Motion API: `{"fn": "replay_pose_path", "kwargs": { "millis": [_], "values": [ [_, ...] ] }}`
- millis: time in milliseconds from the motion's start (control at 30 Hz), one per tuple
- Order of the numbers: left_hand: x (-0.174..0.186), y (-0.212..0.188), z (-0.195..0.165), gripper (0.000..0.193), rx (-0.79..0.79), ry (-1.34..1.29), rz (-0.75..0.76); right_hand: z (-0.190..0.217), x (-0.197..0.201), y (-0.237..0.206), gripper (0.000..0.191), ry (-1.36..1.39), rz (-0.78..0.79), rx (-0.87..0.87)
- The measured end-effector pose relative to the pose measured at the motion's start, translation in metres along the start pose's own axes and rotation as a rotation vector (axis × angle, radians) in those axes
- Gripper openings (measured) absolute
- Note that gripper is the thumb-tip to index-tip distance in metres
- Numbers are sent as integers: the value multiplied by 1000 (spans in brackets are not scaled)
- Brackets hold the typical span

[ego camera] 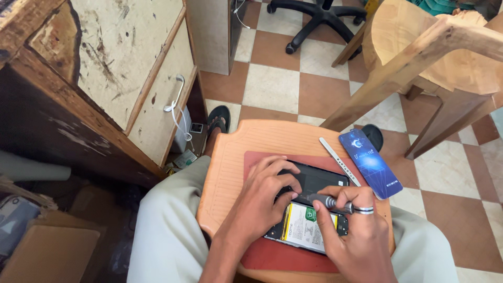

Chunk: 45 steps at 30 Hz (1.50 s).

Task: The person uses a blue plastic card to pry open the back cover of a smartphone. They then use a screwdriver to remove screws from the internal metal plate and lift the plate to expose the battery and circuitry.

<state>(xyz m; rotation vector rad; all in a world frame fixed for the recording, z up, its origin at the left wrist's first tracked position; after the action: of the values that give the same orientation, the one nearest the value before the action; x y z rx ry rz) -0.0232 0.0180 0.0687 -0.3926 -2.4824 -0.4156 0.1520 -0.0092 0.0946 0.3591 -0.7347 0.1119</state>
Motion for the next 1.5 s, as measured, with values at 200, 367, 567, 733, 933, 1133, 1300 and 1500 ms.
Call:
{"fn": "replay_pose_path", "kwargs": {
  "millis": [200, 367, 567, 733, 933, 1133, 1300, 1500],
  "values": [
    [9, 0, -1, 23, -40, -59, -47, 2, -19, -15, 36, 143, 146, -23],
    [23, -3, 5, 33, 82, -114, -66, 1, -38, -25, 34, 159, 245, 4],
    [33, -8, 6, 56, 95, -141, 18, -3, -37, -28, 34, 196, 242, -31],
    [33, -11, 9, 66, 160, -110, 105, -4, -38, -29, 34, 187, 243, 13],
    [32, -11, 11, 69, 156, -111, 105, -3, -40, -29, 34, 104, 267, 126],
    [32, -13, 11, 70, 140, -112, 96, 19, -40, -17, 33, -219, 435, 332],
    [33, -12, 14, 69, 150, -125, 101, 45, -37, -7, 44, -131, 407, 517],
    [34, -14, 14, 71, 149, -85, 83, 44, -32, -2, 39, -145, 433, 321]
  ]
}}
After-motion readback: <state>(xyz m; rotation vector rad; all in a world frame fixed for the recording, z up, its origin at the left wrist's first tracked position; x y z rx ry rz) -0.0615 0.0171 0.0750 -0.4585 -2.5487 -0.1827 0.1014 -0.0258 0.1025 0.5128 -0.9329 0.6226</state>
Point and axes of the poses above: each hand's wrist, its own y-axis towards the middle knuckle, its own x-axis out of the back of the hand, z = x × y, the point moved 3 cm from there along y, towards the middle knuckle, and after that the axes turned 11 degrees about z, right-handed, at the moved point
